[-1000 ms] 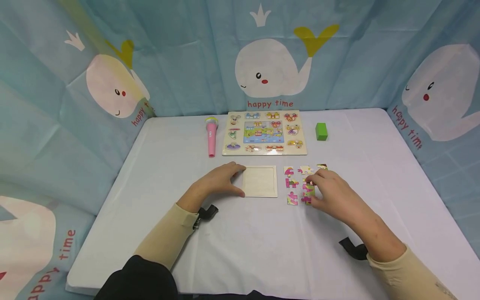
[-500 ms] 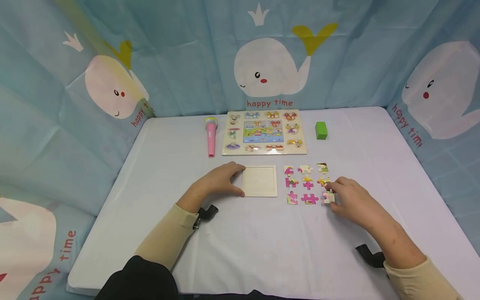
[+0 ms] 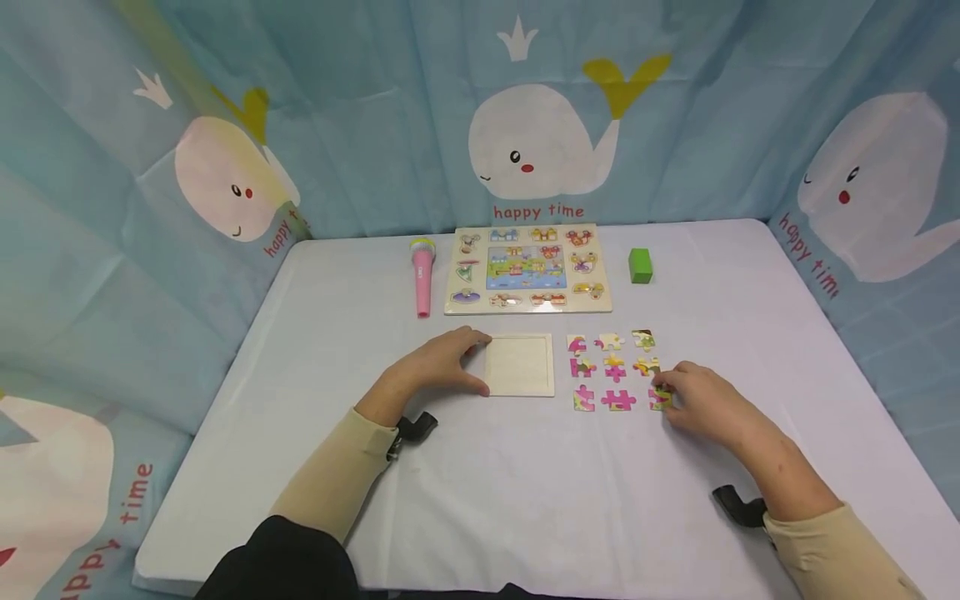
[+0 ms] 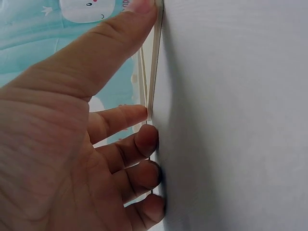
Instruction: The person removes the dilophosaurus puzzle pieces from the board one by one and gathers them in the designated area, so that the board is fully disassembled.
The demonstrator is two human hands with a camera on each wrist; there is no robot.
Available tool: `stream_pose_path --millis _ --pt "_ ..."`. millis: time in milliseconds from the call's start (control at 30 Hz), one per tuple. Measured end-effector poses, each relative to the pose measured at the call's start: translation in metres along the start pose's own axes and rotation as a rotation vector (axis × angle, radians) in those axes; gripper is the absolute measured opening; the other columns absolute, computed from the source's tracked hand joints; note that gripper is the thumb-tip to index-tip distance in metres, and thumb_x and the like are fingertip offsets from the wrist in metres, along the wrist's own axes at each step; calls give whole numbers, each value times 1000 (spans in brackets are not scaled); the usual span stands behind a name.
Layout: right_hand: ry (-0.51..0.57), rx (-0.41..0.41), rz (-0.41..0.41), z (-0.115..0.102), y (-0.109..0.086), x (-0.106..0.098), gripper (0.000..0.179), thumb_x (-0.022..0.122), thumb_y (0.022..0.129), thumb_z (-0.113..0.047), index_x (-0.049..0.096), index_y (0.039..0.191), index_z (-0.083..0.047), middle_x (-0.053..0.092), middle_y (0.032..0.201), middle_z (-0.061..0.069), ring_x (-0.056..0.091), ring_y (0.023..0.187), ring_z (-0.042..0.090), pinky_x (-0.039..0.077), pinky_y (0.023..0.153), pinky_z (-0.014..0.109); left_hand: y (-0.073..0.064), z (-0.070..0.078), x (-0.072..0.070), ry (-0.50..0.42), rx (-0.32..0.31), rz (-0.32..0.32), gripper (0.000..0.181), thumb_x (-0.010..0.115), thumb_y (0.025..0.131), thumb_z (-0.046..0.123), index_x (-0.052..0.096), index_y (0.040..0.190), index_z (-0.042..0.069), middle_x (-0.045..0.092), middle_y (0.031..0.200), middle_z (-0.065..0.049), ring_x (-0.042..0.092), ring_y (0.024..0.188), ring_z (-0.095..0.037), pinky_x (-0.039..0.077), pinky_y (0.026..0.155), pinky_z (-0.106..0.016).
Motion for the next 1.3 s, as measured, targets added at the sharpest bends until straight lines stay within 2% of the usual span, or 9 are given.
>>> stream_pose_path --millis 167,333,533,900,1067,1200,1300 --pt "38 44 -4 5 -1 4 41 78 79 -5 71 117 6 62 104 16 59 89 29 51 76 48 2 -3 2 -39 16 -7 88 92 75 43 52 147 11 57 133 -2 51 117 -17 41 108 -36" --pt "56 47 9 1 3 5 43 78 79 -4 71 120 6 62 104 16 58 86 28 49 71 42 3 -10 1 -34 22 0 89 92 76 43 51 147 10 54 139 -5 50 124 -19 39 111 -37" --pt "59 48 28 -2 7 5 42 78 79 -3 72 119 5 62 104 15 57 85 27 48 69 41 1 -13 -1 -51 17 2 86 91 77 40 51 147 10 52 142 -6 48 130 -21 37 113 -40" --pt "51 62 32 -2 5 10 42 79 77 -3 72 117 5 64 105 18 61 90 33 52 77 52 -3 -13 2 -110 14 -17 82 92 76 37 53 142 8 54 131 -5 51 116 -20 42 106 -39" --pt "32 35 47 -8 5 8 46 81 77 -4 68 120 8 64 100 15 60 91 33 52 82 56 -5 -22 2 -128 2 1 79 89 79 40 54 142 11 54 126 -2 50 113 -18 43 103 -36" --pt "40 35 12 -13 6 -2 55 79 78 -4 59 128 11 65 99 13 59 90 32 52 81 55 -7 -29 -7 -163 8 25 72 84 84 43 55 143 13 56 120 -1 51 110 -18 45 98 -35" --pt "44 53 -25 -19 9 -19 60 76 82 -5 53 135 10 66 105 18 60 91 32 53 77 52 -12 -31 -27 -196 28 61 64 78 91 41 57 142 11 57 118 -5 53 104 -20 48 91 -36"
Point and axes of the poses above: each hand's wrist, its own y-axis towards the middle knuckle, its own x-axis out of the palm, z = x × y, the point moved 8 cm from there along y, towards the middle knuckle
